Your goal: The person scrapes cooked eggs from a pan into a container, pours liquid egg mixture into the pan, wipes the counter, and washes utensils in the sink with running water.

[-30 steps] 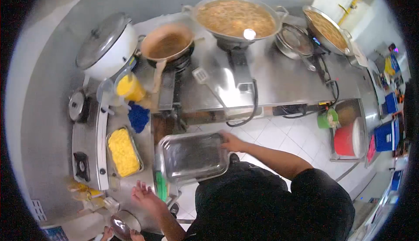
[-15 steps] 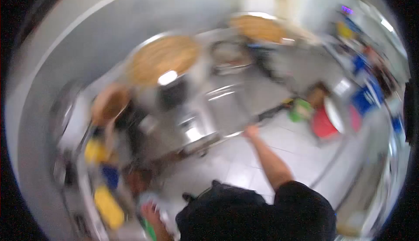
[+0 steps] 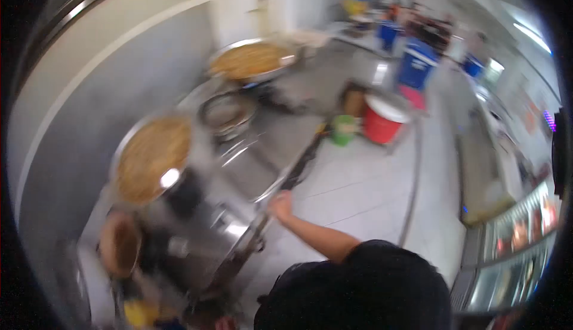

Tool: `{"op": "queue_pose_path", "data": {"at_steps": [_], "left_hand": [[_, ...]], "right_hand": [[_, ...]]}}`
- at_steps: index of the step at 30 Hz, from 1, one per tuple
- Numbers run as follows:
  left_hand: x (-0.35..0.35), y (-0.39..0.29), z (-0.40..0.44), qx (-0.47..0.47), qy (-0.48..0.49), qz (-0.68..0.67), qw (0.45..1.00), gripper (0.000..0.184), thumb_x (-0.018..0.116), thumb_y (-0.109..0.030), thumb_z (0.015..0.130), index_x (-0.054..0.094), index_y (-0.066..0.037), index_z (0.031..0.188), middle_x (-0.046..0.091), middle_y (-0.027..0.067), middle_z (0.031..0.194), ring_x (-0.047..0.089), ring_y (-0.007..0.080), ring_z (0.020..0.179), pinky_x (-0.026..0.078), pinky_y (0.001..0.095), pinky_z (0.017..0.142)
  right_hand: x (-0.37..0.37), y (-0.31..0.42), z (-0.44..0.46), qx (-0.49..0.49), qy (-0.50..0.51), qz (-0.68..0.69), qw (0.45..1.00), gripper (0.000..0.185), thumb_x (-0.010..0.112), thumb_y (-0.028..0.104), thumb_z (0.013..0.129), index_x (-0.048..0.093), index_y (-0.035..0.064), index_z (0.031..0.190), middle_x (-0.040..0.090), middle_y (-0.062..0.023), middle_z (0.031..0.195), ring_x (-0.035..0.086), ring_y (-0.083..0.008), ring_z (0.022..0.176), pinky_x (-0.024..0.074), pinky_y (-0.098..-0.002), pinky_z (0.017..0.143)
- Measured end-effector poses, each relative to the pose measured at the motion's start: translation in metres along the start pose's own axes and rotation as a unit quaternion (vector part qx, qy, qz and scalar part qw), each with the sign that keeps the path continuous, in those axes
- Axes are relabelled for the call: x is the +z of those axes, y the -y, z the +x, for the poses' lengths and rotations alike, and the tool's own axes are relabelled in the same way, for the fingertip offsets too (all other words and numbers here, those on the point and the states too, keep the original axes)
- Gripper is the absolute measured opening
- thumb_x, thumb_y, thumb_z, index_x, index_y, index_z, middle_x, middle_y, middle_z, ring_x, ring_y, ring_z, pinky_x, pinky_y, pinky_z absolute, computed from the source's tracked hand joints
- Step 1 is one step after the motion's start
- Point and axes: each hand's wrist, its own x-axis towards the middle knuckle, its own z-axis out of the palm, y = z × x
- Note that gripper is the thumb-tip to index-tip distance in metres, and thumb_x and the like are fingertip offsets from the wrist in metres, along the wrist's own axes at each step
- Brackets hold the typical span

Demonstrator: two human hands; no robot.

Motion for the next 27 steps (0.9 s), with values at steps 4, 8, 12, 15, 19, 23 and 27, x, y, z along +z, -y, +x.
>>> {"op": "queue_pose_path", "data": {"at_steps": [4,8,12,15,19,23,27], "left_hand": [[0.010,-0.107,0.044,0.052,0.225,0.016,0.973,0.023,0.058,-0.016,0.096,0.056,-0.006,0.117,0.064,0.0061,0.104,0.061,0.0166,0.097,0.050,0.0333,0.086],[0.033,-0.249,0.049,0.276,0.447,0.151,0.837,0.028,0.062,-0.025,0.095,0.054,-0.006,0.114,0.062,0.0077,0.101,0.063,0.0182,0.095,0.052,0.0346,0.080],[0.098,-0.367,0.060,0.554,0.509,0.346,0.561,0.041,0.062,-0.042,0.088,0.063,-0.001,0.093,0.068,0.0082,0.084,0.064,0.0222,0.078,0.049,0.0402,0.067],[0.091,-0.396,0.091,0.518,0.424,0.464,0.580,0.040,0.062,-0.042,0.088,0.062,-0.002,0.093,0.068,0.0078,0.082,0.063,0.0215,0.077,0.049,0.0395,0.066],[0.071,-0.402,0.131,0.469,0.381,0.533,0.593,0.039,0.061,-0.043,0.089,0.062,-0.004,0.092,0.067,0.0072,0.081,0.063,0.0204,0.075,0.050,0.0386,0.066],[0.032,-0.415,0.170,0.393,0.353,0.589,0.612,0.038,0.061,-0.043,0.090,0.062,-0.005,0.092,0.066,0.0066,0.079,0.062,0.0194,0.074,0.050,0.0376,0.065],[-0.045,-0.449,0.215,0.265,0.308,0.628,0.664,0.037,0.061,-0.044,0.090,0.061,-0.007,0.092,0.065,0.0060,0.077,0.062,0.0184,0.072,0.051,0.0367,0.064]], "right_hand": [[-0.101,0.144,-0.123,0.013,0.357,0.139,0.924,0.037,0.060,0.010,0.090,0.045,0.0053,0.123,0.060,-0.0090,0.099,0.060,-0.0187,0.088,0.0500,-0.0311,0.077],[-0.126,0.313,-0.222,0.017,0.655,0.194,0.730,0.016,0.058,0.007,0.092,0.055,0.0061,0.108,0.062,-0.0045,0.088,0.060,-0.0128,0.076,0.0494,-0.0277,0.067],[-0.092,0.383,-0.296,-0.166,0.788,0.158,0.571,0.016,0.059,0.013,0.096,0.057,0.0024,0.108,0.063,-0.0050,0.087,0.061,-0.0122,0.080,0.0495,-0.0280,0.068],[-0.118,0.494,-0.350,-0.256,0.804,0.079,0.531,0.018,0.058,0.015,0.098,0.057,0.0012,0.109,0.061,-0.0043,0.085,0.060,-0.0123,0.080,0.0506,-0.0306,0.068],[-0.059,0.573,-0.405,-0.444,0.734,0.129,0.498,0.022,0.056,0.018,0.097,0.057,0.0013,0.110,0.062,-0.0075,0.088,0.061,-0.0175,0.082,0.0512,-0.0348,0.071],[0.046,0.600,-0.451,-0.575,0.612,0.093,0.534,0.025,0.054,0.020,0.096,0.057,0.0015,0.112,0.064,-0.0107,0.091,0.063,-0.0226,0.085,0.0518,-0.0390,0.074],[0.126,0.606,-0.467,-0.629,0.530,0.028,0.568,0.029,0.051,0.023,0.095,0.056,0.0017,0.114,0.065,-0.0139,0.095,0.064,-0.0278,0.088,0.0524,-0.0432,0.077]]}}
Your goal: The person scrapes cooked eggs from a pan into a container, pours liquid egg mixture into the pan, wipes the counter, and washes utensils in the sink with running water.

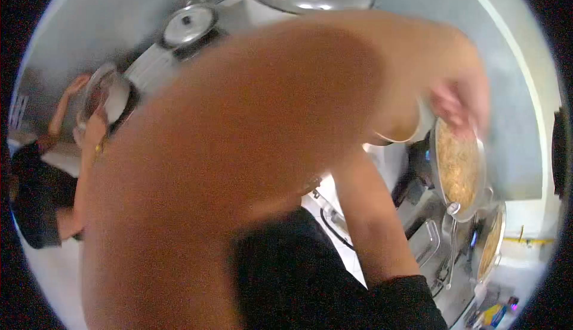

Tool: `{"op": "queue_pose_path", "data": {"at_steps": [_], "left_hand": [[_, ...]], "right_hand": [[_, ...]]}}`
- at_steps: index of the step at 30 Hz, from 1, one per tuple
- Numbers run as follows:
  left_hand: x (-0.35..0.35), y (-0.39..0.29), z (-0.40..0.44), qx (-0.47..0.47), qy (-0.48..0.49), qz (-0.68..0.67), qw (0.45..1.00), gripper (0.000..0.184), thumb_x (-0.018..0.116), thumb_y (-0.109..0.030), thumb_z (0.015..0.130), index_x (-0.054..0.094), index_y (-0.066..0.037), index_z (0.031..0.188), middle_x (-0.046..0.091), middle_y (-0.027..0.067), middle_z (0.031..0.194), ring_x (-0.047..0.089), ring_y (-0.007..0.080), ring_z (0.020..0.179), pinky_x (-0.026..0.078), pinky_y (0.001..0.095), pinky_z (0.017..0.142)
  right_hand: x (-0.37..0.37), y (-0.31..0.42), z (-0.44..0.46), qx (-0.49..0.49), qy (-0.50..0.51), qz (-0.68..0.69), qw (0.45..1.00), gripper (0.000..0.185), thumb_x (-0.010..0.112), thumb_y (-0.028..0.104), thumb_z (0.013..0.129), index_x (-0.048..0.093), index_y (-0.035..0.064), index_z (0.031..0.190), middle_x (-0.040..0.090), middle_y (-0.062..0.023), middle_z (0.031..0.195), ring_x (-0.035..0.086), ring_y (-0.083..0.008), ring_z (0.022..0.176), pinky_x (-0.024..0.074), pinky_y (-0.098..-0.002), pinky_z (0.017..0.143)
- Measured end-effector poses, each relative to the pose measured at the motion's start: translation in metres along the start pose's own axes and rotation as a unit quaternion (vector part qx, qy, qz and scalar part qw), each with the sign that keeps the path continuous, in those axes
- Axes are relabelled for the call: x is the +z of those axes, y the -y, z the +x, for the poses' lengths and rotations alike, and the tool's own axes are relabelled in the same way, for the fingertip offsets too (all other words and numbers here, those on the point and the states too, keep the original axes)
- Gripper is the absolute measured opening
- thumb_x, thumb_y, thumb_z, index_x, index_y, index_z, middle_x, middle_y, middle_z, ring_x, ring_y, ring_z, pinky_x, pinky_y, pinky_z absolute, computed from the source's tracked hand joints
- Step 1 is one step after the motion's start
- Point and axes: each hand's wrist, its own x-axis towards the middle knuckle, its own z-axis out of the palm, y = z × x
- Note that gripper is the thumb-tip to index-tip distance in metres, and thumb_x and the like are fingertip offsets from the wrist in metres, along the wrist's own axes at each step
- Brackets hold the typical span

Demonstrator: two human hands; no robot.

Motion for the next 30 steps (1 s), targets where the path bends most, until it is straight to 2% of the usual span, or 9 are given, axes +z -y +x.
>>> {"op": "queue_pose_path", "data": {"at_steps": [3,5,7,10,14,16,18,25,30], "left_hand": [[-0.007,0.032,-0.074,-0.100,-0.028,-0.092,0.990,0.036,0.060,-0.044,0.091,0.061,-0.008,0.092,0.064,0.0056,0.076,0.061,0.0176,0.071,0.051,0.0360,0.063],[0.034,0.024,-0.141,-0.118,-0.219,-0.147,0.957,0.032,0.064,-0.039,0.091,0.059,-0.008,0.091,0.064,0.0033,0.080,0.060,0.0150,0.075,0.049,0.0332,0.066],[0.103,0.034,-0.211,-0.277,-0.310,-0.246,0.875,0.031,0.068,-0.033,0.086,0.060,-0.003,0.091,0.064,0.0107,0.079,0.062,0.0203,0.075,0.050,0.0354,0.068],[0.249,0.092,-0.214,-0.421,-0.458,-0.340,0.705,0.033,0.074,-0.025,0.083,0.056,-0.002,0.098,0.065,0.0095,0.085,0.064,0.0184,0.079,0.051,0.0327,0.071],[0.365,0.120,-0.161,-0.391,-0.615,-0.339,0.595,0.036,0.074,-0.027,0.084,0.056,-0.002,0.102,0.067,0.0112,0.089,0.064,0.0182,0.083,0.051,0.0328,0.076],[0.367,0.104,-0.140,-0.312,-0.518,-0.472,0.642,0.037,0.075,-0.027,0.083,0.057,-0.003,0.104,0.068,0.0128,0.090,0.064,0.0202,0.083,0.051,0.0348,0.078],[0.407,0.107,-0.109,-0.405,-0.404,-0.425,0.701,0.043,0.077,-0.028,0.081,0.056,-0.003,0.110,0.066,0.0144,0.088,0.064,0.0299,0.082,0.051,0.0411,0.077],[0.386,0.108,-0.119,-0.479,-0.684,-0.101,0.541,0.056,0.075,-0.029,0.081,0.049,0.001,0.119,0.061,0.0193,0.095,0.059,0.0372,0.094,0.046,0.0429,0.087],[0.365,0.153,-0.145,-0.419,-0.630,-0.224,0.615,0.054,0.074,-0.031,0.082,0.049,0.003,0.115,0.060,0.0228,0.095,0.057,0.0416,0.093,0.046,0.0434,0.087]], "right_hand": [[0.044,-0.041,0.028,-0.038,-0.086,-0.152,0.984,0.032,0.050,0.025,0.095,0.056,0.0018,0.115,0.066,-0.0163,0.097,0.065,-0.0316,0.090,0.0528,-0.0463,0.080],[0.053,-0.055,0.037,-0.050,-0.139,-0.207,0.967,0.034,0.048,0.026,0.094,0.056,0.0019,0.116,0.066,-0.0179,0.099,0.066,-0.0342,0.091,0.0531,-0.0484,0.081],[-0.009,0.017,0.039,0.105,0.066,0.060,0.990,0.029,0.055,0.026,0.089,0.056,-0.0006,0.102,0.066,-0.0254,0.097,0.065,-0.0441,0.086,0.0532,-0.0517,0.076],[0.018,0.015,0.042,0.017,-0.012,0.071,0.997,0.028,0.053,0.026,0.090,0.053,0.0004,0.101,0.066,-0.0254,0.086,0.065,-0.0453,0.081,0.0536,-0.0520,0.072],[0.025,0.007,0.061,-0.054,-0.040,0.042,0.997,0.023,0.053,0.026,0.092,0.053,0.0043,0.100,0.066,-0.0222,0.077,0.064,-0.0451,0.074,0.0525,-0.0534,0.068],[-0.013,0.023,0.057,-0.014,-0.040,0.052,0.998,0.022,0.053,0.027,0.093,0.053,0.0057,0.099,0.065,-0.0218,0.074,0.064,-0.0442,0.072,0.0512,-0.0544,0.065],[-0.001,0.028,0.044,0.054,-0.046,0.012,0.997,0.022,0.053,0.027,0.094,0.054,0.0060,0.099,0.064,-0.0210,0.072,0.063,-0.0433,0.068,0.0487,-0.0553,0.062],[0.026,-0.008,0.054,0.024,0.008,-0.064,0.998,0.031,0.045,0.034,0.097,0.062,0.0083,0.094,0.066,-0.0208,0.071,0.067,-0.0392,0.067,0.0536,-0.0536,0.059],[0.009,0.020,0.056,0.068,-0.038,-0.049,0.996,0.030,0.052,0.035,0.094,0.065,0.0081,0.095,0.067,-0.0191,0.077,0.066,-0.0394,0.073,0.0523,-0.0504,0.066]]}}
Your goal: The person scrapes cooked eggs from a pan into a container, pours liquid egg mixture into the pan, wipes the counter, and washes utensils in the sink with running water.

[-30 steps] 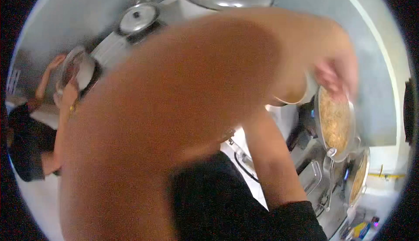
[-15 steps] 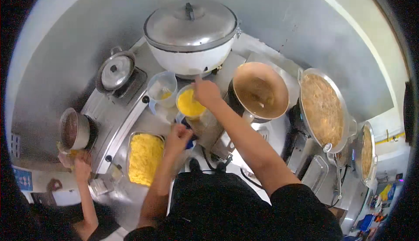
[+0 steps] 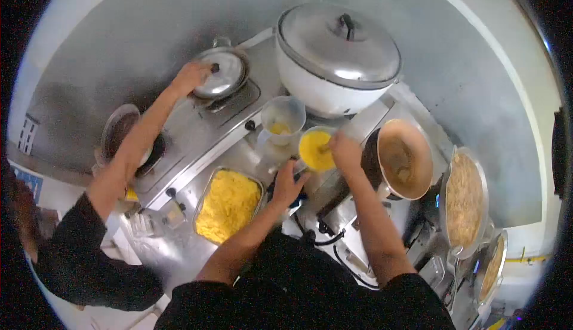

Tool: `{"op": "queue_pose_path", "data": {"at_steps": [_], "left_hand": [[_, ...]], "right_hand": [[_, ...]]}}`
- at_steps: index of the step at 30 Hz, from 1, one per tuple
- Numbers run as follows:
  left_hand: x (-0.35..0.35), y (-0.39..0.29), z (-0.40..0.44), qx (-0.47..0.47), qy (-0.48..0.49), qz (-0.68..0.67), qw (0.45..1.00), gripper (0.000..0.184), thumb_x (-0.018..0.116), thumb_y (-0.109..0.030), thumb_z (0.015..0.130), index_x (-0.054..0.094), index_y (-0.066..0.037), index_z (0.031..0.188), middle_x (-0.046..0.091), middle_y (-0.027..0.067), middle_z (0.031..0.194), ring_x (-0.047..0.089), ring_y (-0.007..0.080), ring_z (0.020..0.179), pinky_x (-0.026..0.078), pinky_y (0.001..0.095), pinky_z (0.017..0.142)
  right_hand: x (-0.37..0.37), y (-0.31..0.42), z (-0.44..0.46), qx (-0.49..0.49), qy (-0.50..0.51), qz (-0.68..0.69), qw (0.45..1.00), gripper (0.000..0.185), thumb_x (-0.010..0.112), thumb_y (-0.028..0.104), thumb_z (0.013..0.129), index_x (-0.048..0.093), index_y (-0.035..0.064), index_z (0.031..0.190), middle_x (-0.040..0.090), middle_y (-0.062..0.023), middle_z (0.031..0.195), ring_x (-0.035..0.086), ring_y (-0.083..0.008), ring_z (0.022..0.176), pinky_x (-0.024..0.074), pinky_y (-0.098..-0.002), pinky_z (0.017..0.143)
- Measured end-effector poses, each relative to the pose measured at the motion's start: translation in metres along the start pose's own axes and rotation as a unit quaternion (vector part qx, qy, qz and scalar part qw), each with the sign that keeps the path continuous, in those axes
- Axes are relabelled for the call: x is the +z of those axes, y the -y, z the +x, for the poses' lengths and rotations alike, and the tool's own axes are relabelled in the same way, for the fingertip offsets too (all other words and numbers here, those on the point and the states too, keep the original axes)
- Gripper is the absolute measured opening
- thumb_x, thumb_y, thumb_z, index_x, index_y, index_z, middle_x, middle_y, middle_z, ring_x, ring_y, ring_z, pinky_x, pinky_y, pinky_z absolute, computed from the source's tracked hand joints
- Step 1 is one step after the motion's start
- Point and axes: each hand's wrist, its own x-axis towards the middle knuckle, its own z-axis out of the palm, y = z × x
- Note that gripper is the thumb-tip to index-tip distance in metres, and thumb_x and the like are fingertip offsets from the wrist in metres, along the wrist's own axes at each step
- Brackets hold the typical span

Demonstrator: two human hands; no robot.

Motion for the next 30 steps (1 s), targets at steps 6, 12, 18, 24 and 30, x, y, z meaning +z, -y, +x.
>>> {"op": "queue_pose_path", "data": {"at_steps": [6,12,18,24,30], "left_hand": [[0.012,0.016,0.022,-0.022,0.052,-0.060,0.997,0.045,0.073,-0.030,0.083,0.055,-0.001,0.113,0.064,0.0257,0.098,0.061,0.0432,0.093,0.047,0.0470,0.081],[0.021,0.022,0.020,0.023,0.012,-0.094,0.995,0.045,0.074,-0.028,0.083,0.055,-0.003,0.116,0.065,0.0232,0.095,0.062,0.0394,0.088,0.049,0.0454,0.076],[0.013,0.018,0.023,-0.034,0.060,-0.080,0.994,0.045,0.074,-0.024,0.083,0.056,-0.005,0.119,0.065,0.0221,0.099,0.063,0.0383,0.089,0.049,0.0444,0.078],[0.023,0.031,0.024,-0.030,0.062,-0.091,0.993,0.044,0.073,-0.022,0.084,0.055,-0.004,0.121,0.066,0.0222,0.103,0.064,0.0384,0.094,0.050,0.0428,0.082],[0.018,0.023,0.024,-0.031,0.062,-0.067,0.995,0.048,0.072,-0.021,0.086,0.053,-0.005,0.127,0.066,0.0209,0.103,0.065,0.0348,0.097,0.049,0.0415,0.085]], "right_hand": [[0.004,-0.022,0.002,0.005,-0.008,0.042,0.999,0.034,0.052,0.035,0.095,0.065,0.0036,0.096,0.066,-0.0220,0.080,0.065,-0.0417,0.076,0.0502,-0.0527,0.067],[0.006,-0.007,0.004,-0.086,-0.061,-0.057,0.993,0.030,0.054,0.030,0.092,0.066,0.0032,0.090,0.067,-0.0221,0.080,0.066,-0.0404,0.073,0.0521,-0.0515,0.066],[0.006,-0.011,0.016,-0.023,0.061,-0.041,0.997,0.031,0.049,0.031,0.094,0.066,0.0048,0.091,0.067,-0.0220,0.080,0.066,-0.0423,0.076,0.0523,-0.0516,0.069],[0.013,-0.022,0.003,0.019,-0.040,0.068,0.997,0.026,0.052,0.026,0.093,0.065,0.0036,0.090,0.067,-0.0223,0.078,0.066,-0.0415,0.073,0.0512,-0.0498,0.066],[0.012,-0.012,0.018,-0.039,0.040,0.008,0.998,0.033,0.049,0.031,0.094,0.066,0.0028,0.090,0.066,-0.0240,0.079,0.066,-0.0425,0.076,0.0514,-0.0509,0.070]]}}
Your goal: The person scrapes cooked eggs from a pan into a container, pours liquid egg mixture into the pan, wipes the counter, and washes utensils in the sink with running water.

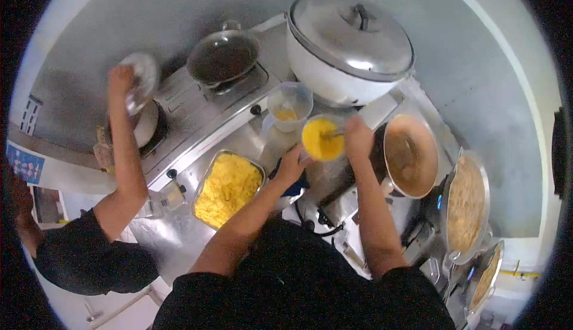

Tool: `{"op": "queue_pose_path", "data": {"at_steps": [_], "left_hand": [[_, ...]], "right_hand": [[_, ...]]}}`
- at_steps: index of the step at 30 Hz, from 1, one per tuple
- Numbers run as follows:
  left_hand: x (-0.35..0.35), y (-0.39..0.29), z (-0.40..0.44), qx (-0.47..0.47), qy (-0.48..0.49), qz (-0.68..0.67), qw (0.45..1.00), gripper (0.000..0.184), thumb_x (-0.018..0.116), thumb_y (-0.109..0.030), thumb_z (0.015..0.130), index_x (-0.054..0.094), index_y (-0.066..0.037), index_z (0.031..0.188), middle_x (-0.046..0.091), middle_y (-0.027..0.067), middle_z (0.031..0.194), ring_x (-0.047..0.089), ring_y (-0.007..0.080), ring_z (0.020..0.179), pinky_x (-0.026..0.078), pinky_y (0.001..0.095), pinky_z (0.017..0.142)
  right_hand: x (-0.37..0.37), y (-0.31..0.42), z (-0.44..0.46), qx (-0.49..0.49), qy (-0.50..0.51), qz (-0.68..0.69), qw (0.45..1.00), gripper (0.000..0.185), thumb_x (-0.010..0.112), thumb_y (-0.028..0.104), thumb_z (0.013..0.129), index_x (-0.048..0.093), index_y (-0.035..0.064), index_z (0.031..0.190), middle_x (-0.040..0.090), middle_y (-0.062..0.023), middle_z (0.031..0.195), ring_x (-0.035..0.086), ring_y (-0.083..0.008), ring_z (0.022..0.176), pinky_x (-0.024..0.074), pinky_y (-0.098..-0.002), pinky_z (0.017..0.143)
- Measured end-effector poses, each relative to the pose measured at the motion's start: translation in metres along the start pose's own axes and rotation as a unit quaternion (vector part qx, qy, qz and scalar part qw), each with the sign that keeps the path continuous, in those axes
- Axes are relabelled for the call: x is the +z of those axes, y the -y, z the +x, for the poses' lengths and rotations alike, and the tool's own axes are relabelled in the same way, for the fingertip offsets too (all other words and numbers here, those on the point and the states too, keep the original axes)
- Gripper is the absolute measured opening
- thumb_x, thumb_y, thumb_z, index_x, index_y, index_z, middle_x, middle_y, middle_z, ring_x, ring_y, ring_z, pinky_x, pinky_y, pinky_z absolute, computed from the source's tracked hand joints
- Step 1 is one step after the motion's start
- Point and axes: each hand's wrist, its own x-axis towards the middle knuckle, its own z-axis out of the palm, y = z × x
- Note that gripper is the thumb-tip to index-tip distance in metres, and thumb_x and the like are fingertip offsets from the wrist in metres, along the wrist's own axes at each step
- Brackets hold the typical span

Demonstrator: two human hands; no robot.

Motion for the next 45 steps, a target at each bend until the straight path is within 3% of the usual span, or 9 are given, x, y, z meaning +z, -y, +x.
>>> {"op": "queue_pose_path", "data": {"at_steps": [10,14,17,25,29,33,38,42,45], "left_hand": [[0.001,0.013,-0.004,0.022,0.007,0.012,1.000,0.050,0.072,-0.025,0.086,0.052,-0.006,0.128,0.065,0.0215,0.101,0.064,0.0346,0.094,0.049,0.0402,0.083],[-0.005,0.010,-0.011,-0.019,0.058,0.017,0.998,0.051,0.072,-0.027,0.086,0.052,-0.007,0.129,0.064,0.0212,0.106,0.064,0.0358,0.093,0.049,0.0422,0.083],[0.007,0.038,0.007,0.014,0.027,0.009,0.999,0.051,0.071,-0.028,0.086,0.052,-0.007,0.129,0.064,0.0208,0.108,0.063,0.0365,0.093,0.050,0.0435,0.082],[0.002,0.057,0.018,0.013,0.108,-0.002,0.994,0.057,0.071,-0.029,0.086,0.049,-0.010,0.136,0.063,0.0206,0.115,0.061,0.0370,0.105,0.048,0.0432,0.091],[-0.002,0.053,0.026,0.082,0.062,-0.004,0.995,0.059,0.071,-0.027,0.085,0.048,-0.009,0.136,0.062,0.0214,0.119,0.060,0.0379,0.108,0.048,0.0439,0.092],[0.000,0.052,0.010,0.037,0.085,-0.013,0.996,0.057,0.072,-0.024,0.084,0.050,-0.008,0.134,0.062,0.0217,0.119,0.060,0.0381,0.109,0.048,0.0442,0.091],[-0.007,0.038,0.004,0.025,0.106,-0.037,0.993,0.055,0.073,-0.022,0.083,0.051,-0.010,0.133,0.065,0.0214,0.112,0.063,0.0378,0.103,0.049,0.0438,0.088],[-0.002,0.054,0.025,0.028,0.076,-0.036,0.996,0.055,0.073,-0.023,0.084,0.051,-0.011,0.133,0.065,0.0211,0.107,0.064,0.0367,0.098,0.049,0.0437,0.086],[0.001,0.056,0.008,0.016,0.092,-0.026,0.995,0.055,0.072,-0.024,0.084,0.051,-0.010,0.133,0.065,0.0213,0.107,0.064,0.0359,0.098,0.049,0.0440,0.085]], "right_hand": [[-0.038,0.008,0.006,0.126,-0.084,0.103,0.983,0.028,0.053,0.027,0.090,0.064,0.0005,0.090,0.067,-0.0247,0.085,0.066,-0.0436,0.081,0.0505,-0.0542,0.071],[0.039,-0.046,0.019,-0.150,0.072,-0.059,0.984,0.030,0.051,0.028,0.092,0.066,0.0028,0.085,0.064,-0.0263,0.075,0.064,-0.0447,0.075,0.0494,-0.0510,0.069],[-0.026,0.005,0.020,0.107,-0.170,0.120,0.972,0.029,0.050,0.026,0.092,0.066,0.0025,0.087,0.064,-0.0268,0.080,0.064,-0.0445,0.079,0.0495,-0.0510,0.071],[0.054,-0.042,0.026,-0.227,0.058,-0.004,0.972,0.025,0.055,0.023,0.089,0.064,0.0007,0.082,0.063,-0.0261,0.080,0.062,-0.0454,0.079,0.0476,-0.0516,0.068],[-0.031,0.019,0.027,0.111,-0.190,0.091,0.971,0.031,0.053,0.027,0.090,0.061,0.0008,0.075,0.062,-0.0246,0.073,0.060,-0.0438,0.071,0.0454,-0.0515,0.062],[0.019,-0.048,0.035,-0.271,0.003,-0.058,0.961,0.026,0.052,0.023,0.090,0.064,0.0026,0.081,0.064,-0.0191,0.075,0.062,-0.0390,0.071,0.0476,-0.0472,0.063],[0.039,-0.042,0.019,-0.108,0.105,-0.077,0.986,0.034,0.050,0.031,0.091,0.069,0.0031,0.087,0.068,-0.0201,0.082,0.066,-0.0389,0.078,0.0504,-0.0509,0.073],[0.018,-0.037,0.016,0.038,-0.132,0.010,0.991,0.030,0.049,0.024,0.093,0.064,0.0007,0.083,0.065,-0.0231,0.076,0.064,-0.0435,0.072,0.0502,-0.0506,0.064],[0.007,-0.035,0.013,-0.076,0.049,-0.008,0.996,0.035,0.047,0.029,0.095,0.063,0.0004,0.082,0.065,-0.0250,0.078,0.064,-0.0459,0.077,0.0506,-0.0512,0.067]]}}
